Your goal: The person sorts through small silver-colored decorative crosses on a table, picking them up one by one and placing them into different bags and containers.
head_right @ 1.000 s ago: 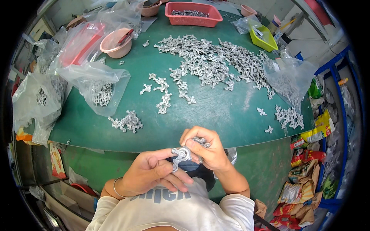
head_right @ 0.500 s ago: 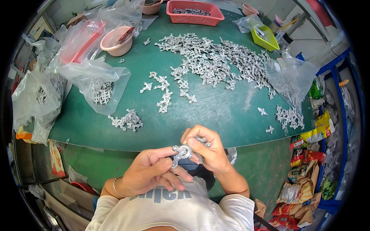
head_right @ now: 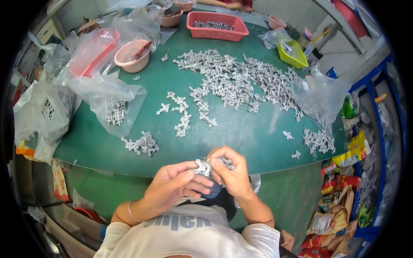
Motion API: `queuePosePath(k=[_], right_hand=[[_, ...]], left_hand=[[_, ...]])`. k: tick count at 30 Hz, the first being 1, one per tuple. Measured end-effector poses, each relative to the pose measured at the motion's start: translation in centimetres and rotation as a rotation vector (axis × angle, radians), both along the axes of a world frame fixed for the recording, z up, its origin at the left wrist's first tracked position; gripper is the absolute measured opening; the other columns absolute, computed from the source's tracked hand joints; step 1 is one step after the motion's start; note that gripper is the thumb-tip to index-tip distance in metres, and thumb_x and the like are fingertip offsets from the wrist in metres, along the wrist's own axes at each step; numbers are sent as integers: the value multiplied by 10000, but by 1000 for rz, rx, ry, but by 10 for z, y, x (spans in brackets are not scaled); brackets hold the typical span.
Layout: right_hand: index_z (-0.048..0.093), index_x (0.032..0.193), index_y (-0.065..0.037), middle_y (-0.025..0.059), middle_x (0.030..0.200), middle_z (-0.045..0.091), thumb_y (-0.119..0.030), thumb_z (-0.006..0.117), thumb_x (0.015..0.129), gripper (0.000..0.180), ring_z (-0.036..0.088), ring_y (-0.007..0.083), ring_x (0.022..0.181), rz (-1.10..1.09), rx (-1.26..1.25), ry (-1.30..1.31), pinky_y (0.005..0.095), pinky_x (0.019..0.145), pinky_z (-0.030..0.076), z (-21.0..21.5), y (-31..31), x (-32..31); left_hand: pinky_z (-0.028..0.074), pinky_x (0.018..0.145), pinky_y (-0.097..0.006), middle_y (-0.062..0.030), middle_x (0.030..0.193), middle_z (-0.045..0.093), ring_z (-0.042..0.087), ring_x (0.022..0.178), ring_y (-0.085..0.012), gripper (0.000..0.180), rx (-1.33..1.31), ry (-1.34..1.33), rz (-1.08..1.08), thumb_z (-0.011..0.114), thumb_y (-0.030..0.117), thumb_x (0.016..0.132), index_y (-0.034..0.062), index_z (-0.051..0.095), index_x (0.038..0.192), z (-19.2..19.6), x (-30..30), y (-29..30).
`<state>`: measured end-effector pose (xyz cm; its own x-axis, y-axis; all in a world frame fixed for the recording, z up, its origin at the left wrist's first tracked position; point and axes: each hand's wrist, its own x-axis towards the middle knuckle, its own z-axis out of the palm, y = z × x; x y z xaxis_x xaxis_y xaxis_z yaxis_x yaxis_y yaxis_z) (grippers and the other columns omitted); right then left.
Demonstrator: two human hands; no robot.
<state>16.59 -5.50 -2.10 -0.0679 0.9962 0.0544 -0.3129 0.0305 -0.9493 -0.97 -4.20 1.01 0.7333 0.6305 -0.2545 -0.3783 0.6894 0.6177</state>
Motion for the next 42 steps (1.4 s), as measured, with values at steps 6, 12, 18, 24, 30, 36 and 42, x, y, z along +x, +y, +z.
queuePosePath(k=[6, 12, 18, 24, 30, 36, 42], right_hand=[[518, 851, 14, 26, 594, 497, -81, 528, 847, 96, 389, 40, 427, -191, -50, -112, 177, 365, 272, 5, 3, 1], [534, 857, 4, 24, 615, 518, -120, 522, 859, 124, 407, 38, 446, -119, -124, -172, 169, 373, 274, 12, 8, 12], [525, 836, 12, 65, 680, 551, -154, 483, 880, 177, 414, 61, 435, -56, -171, -194, 184, 354, 274, 13, 15, 21], [528, 875, 18, 66, 739, 550, -156, 466, 890, 185, 423, 54, 461, 32, -232, -68, 177, 361, 279, 11, 22, 30], [516, 882, 15, 74, 748, 541, -152, 465, 888, 175, 421, 66, 457, 26, -310, 40, 179, 358, 288, 6, 33, 37], [500, 829, -18, 66, 729, 540, -155, 475, 868, 144, 418, 99, 433, -82, -487, 208, 212, 342, 304, -8, 81, 79], [496, 813, -61, 12, 661, 467, -193, 453, 867, 149, 394, 99, 458, -356, -391, 211, 228, 364, 299, -31, 216, 158]], left_hand=[[503, 706, -270, -170, 915, 599, 617, 817, -217, 267, 151, 102, 169, 429, 113, 897, -64, 476, 1091, -14, 12, 16], [502, 622, -247, -146, 810, 613, 618, 696, -188, 259, 278, 111, 172, 441, 138, 895, -50, 526, 1051, -18, 19, 36], [480, 568, -233, -126, 765, 612, 594, 629, -150, 253, 325, 126, 154, 459, 143, 887, -43, 543, 1037, -19, 24, 51], [467, 553, -229, -113, 748, 606, 572, 596, -130, 244, 359, 124, 153, 462, 130, 883, -32, 544, 1047, -22, 30, 62], [461, 545, -233, -111, 726, 589, 555, 591, -134, 261, 318, 161, 231, 451, 109, 878, -32, 509, 1089, -22, 34, 69], [445, 498, -225, -108, 673, 576, 543, 560, -133, 191, 570, 545, 656, 463, 27, 849, -23, 529, 1021, -66, -9, 42], [415, 440, -216, -69, 551, 528, 491, 465, -102, 138, 701, 775, 880, 480, -78, 782, -27, 585, 855, -112, -33, 3]])
